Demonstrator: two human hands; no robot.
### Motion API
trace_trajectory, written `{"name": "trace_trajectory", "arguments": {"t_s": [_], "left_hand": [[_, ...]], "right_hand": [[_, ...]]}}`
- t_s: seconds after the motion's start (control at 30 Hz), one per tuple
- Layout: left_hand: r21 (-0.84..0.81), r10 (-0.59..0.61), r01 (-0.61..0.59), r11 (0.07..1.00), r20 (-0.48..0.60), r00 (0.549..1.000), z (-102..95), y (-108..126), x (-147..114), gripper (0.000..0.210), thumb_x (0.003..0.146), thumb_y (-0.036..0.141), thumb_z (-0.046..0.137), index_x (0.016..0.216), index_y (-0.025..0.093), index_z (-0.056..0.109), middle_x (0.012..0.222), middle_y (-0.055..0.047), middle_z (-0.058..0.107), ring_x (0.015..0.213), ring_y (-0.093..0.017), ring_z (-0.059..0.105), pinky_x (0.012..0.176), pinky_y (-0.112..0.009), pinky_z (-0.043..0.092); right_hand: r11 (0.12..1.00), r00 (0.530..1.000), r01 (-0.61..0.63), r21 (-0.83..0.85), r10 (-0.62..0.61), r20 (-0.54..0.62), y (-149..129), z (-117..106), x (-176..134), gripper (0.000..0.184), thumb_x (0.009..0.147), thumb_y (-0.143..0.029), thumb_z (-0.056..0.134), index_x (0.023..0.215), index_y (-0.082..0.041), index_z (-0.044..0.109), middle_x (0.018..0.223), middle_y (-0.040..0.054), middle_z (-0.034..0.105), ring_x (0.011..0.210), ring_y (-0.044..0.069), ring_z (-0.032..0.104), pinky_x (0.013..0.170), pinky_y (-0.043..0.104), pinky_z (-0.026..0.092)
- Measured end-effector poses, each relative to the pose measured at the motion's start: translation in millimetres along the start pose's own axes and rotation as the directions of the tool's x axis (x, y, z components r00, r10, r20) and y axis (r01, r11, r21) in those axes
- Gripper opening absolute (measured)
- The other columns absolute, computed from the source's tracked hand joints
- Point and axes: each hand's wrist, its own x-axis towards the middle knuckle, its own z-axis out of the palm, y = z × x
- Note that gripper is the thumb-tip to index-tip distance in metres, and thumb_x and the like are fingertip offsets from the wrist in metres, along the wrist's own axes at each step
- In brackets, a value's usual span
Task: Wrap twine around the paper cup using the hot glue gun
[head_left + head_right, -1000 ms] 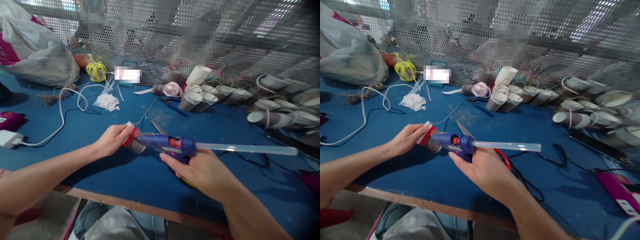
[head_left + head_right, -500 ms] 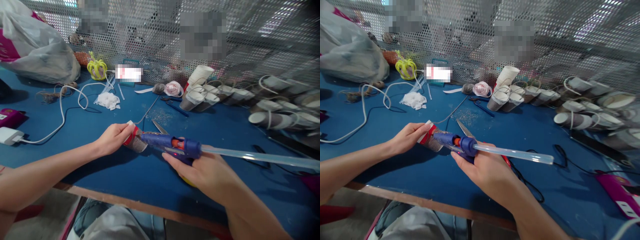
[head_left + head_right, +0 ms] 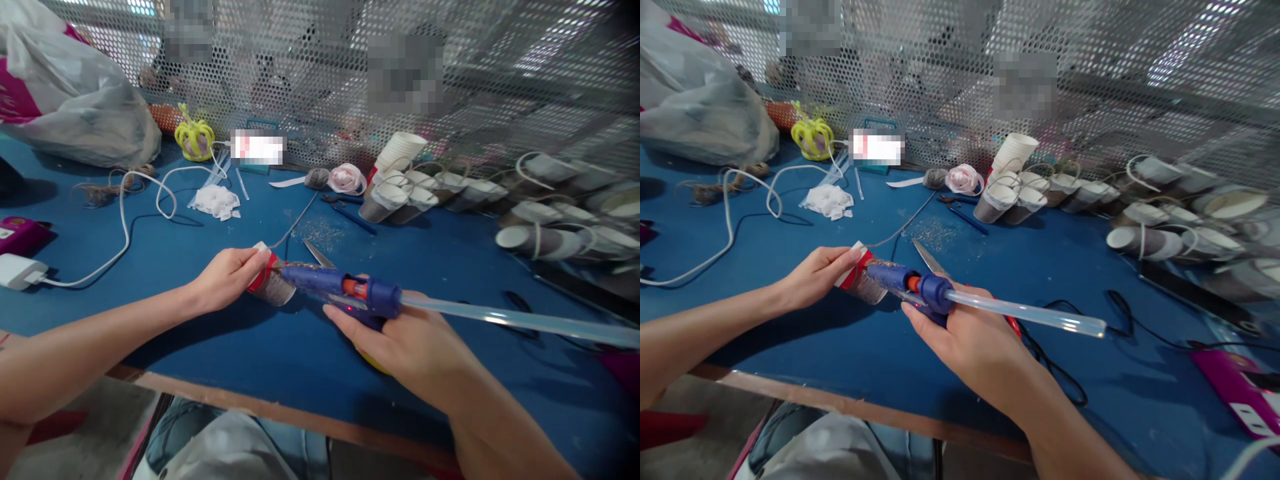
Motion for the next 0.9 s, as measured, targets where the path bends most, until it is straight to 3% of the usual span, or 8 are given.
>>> {"name": "trace_trajectory", "arguments": {"t_s": [0.1, 0.23, 0.4, 0.67, 0.9], "left_hand": [[-0.012, -0.005, 0.005, 1.000, 0.004, 1.000, -0.2, -0.4, 0.2, 0.052, 0.080, 0.049, 0.030, 0.081, 0.008, 0.061, 0.063, -0.002, 0.055, 0.057, -0.012, 0.046, 0.054, -0.021, 0.039], [-0.008, -0.006, 0.006, 1.000, 0.003, 1.000, -0.6, -0.8, 0.0, 0.052, 0.080, 0.049, 0.031, 0.083, 0.008, 0.061, 0.063, -0.002, 0.056, 0.056, -0.012, 0.046, 0.054, -0.021, 0.038], [-0.026, -0.005, 0.005, 1.000, 0.007, 1.000, -0.2, -0.7, -0.5, 0.052, 0.080, 0.050, 0.031, 0.084, 0.008, 0.061, 0.063, -0.002, 0.056, 0.058, -0.012, 0.046, 0.055, -0.020, 0.038], [-0.050, 0.011, -0.009, 0.999, 0.042, 0.999, -1.5, 2.4, -0.9, 0.049, 0.080, 0.047, 0.032, 0.082, 0.009, 0.062, 0.062, -0.001, 0.054, 0.057, -0.010, 0.043, 0.054, -0.020, 0.036], [-0.078, 0.019, -0.014, 0.997, 0.073, 0.997, -2.3, 1.5, -1.9, 0.049, 0.081, 0.047, 0.032, 0.083, 0.009, 0.061, 0.061, 0.000, 0.053, 0.055, -0.010, 0.042, 0.053, -0.019, 0.035]], "right_hand": [[1.000, 0.998, -0.024, 0.021, 0.023, 0.061, -1.2, -1.1, 0.3, 0.021, 0.073, -0.036, 0.045, 0.073, -0.021, 0.060, 0.059, 0.0031, 0.058, 0.053, 0.017, 0.055, 0.049, 0.029, 0.043], [0.999, 0.998, -0.042, 0.019, 0.041, 0.057, -1.5, -1.5, -0.2, 0.022, 0.074, -0.036, 0.044, 0.074, -0.021, 0.060, 0.061, 0.0035, 0.060, 0.054, 0.019, 0.056, 0.048, 0.030, 0.042], [0.997, 0.998, 0.050, 0.065, -0.052, 0.037, -0.4, -1.8, -0.5, 0.022, 0.076, -0.032, 0.041, 0.071, -0.021, 0.060, 0.064, 0.0039, 0.061, 0.058, 0.018, 0.057, 0.054, 0.029, 0.044], [0.994, 0.996, 0.087, -0.064, -0.087, 0.011, 5.7, -2.5, -0.1, 0.028, 0.077, -0.038, 0.039, 0.071, -0.022, 0.062, 0.057, 0.0021, 0.060, 0.055, 0.017, 0.055, 0.047, 0.025, 0.039], [1.000, 0.999, 0.013, 0.009, -0.013, 0.039, 3.5, -5.3, 0.2, 0.029, 0.078, -0.039, 0.040, 0.083, -0.022, 0.063, 0.063, 0.0007, 0.064, 0.056, 0.017, 0.059, 0.047, 0.025, 0.042]]}}
